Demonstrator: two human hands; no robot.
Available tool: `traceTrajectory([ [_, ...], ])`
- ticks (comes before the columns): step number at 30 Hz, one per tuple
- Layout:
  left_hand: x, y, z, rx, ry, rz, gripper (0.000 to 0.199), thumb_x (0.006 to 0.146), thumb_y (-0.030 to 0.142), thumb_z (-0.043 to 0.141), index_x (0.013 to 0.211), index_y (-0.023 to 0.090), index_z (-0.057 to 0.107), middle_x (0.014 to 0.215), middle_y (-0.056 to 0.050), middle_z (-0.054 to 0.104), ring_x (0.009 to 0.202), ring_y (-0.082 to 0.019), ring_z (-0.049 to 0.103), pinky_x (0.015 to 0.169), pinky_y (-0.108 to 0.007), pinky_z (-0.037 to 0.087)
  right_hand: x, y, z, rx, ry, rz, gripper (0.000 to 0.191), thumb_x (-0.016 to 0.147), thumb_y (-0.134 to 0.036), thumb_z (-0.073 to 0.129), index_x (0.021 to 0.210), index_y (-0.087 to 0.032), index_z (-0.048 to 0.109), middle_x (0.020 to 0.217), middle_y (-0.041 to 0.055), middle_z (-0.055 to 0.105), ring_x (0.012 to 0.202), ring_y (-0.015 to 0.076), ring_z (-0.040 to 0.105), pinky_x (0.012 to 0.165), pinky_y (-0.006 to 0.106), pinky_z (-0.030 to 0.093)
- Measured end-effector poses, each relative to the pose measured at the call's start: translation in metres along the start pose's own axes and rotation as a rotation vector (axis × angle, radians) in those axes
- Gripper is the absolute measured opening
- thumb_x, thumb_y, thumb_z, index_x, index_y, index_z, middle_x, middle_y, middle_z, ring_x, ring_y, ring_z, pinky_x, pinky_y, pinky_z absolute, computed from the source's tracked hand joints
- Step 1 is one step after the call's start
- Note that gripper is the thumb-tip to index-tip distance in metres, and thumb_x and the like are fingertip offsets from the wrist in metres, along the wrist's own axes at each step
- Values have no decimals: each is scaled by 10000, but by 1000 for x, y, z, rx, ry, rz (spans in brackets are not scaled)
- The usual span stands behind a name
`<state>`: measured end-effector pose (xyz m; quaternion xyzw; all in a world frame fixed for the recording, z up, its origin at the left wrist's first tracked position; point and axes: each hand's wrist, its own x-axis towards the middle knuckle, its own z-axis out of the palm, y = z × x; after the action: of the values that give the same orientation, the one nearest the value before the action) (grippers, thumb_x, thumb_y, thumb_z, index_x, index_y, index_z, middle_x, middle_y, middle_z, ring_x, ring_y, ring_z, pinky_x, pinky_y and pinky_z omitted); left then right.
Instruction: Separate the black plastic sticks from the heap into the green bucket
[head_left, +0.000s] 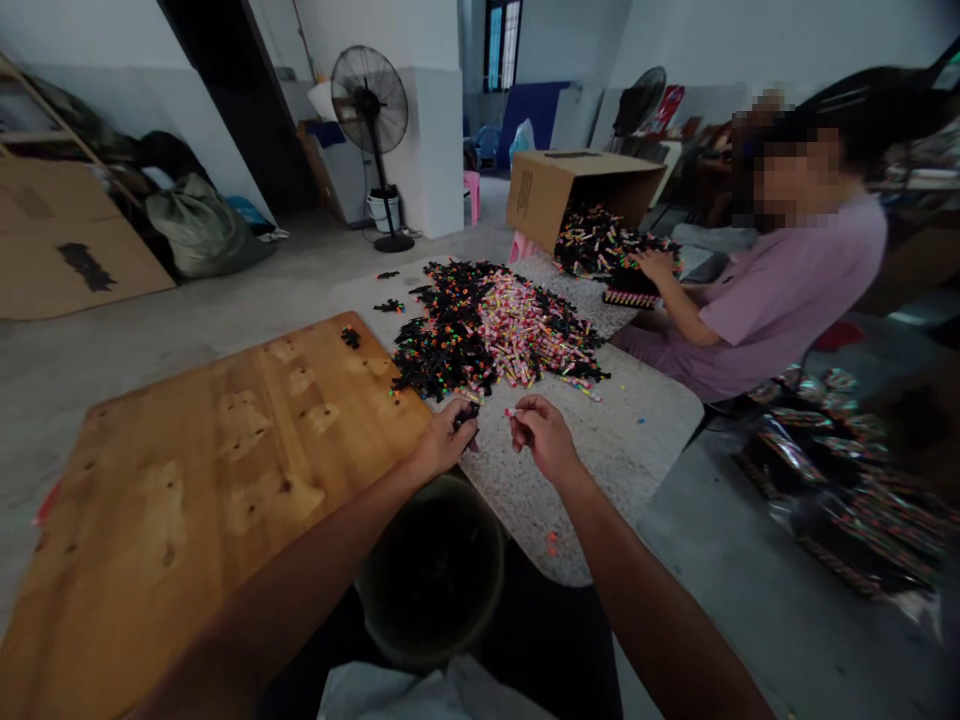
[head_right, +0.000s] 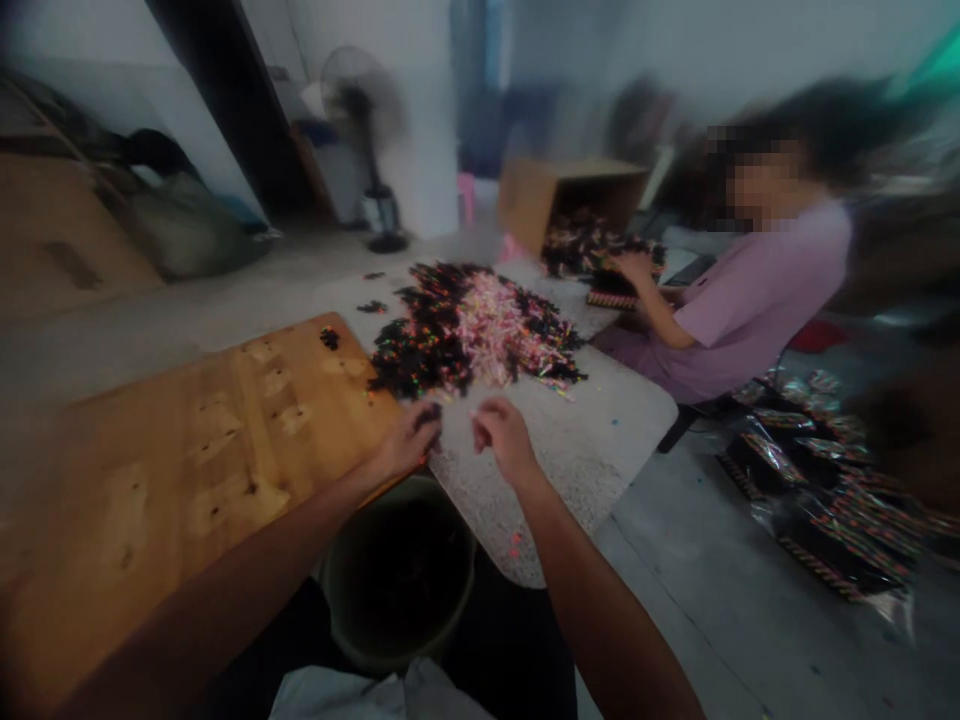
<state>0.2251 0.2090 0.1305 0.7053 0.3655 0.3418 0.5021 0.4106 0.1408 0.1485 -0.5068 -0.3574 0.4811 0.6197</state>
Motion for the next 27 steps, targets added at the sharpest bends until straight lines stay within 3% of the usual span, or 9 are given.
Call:
traceTrajectory([
  [4,-46,36,-11,-99,-145,-51,233,871,360,660,1035,197,637,679,56,600,434,-85,551,421,-183,399,-32,-18,27,111,-121,11,258,716,-371,764,876,-224,625,636,-58,634,436,96,480,404,226,433],
  [9,-73,68,-26,0,-211,-20,290,883,448,700,1005,185,708,753,2,687,443,-88,536,414,-198,403,-57,-25,46,62,-226,-14,279,743,-413,782,898,-213,664,640,-53,641,445,95,502,418,231,448],
  [15,-87,81,-44,256,-237,173,251,892,474,699,931,236,768,791,-2,735,764,-182,679,709,-244,520,-75,-31,48,-59,-272,-46,284,765,-433,783,903,-200,697,631,-40,645,455,101,528,444,236,454],
  [22,-94,94,-49,392,-270,231,222,867,484,733,992,311,791,832,-15,770,767,-221,709,709,-265,491,-84,-31,44,-55,-282,-17,340,784,-497,773,931,-198,706,614,-35,635,457,115,531,441,249,455],
  [27,-91,93,-51,455,-321,245,206,873,465,727,971,300,801,844,-26,775,792,-228,714,711,-263,473,-93,-34,44,-234,-267,-109,280,842,-452,734,946,-193,712,622,-35,632,482,112,538,473,243,437],
])
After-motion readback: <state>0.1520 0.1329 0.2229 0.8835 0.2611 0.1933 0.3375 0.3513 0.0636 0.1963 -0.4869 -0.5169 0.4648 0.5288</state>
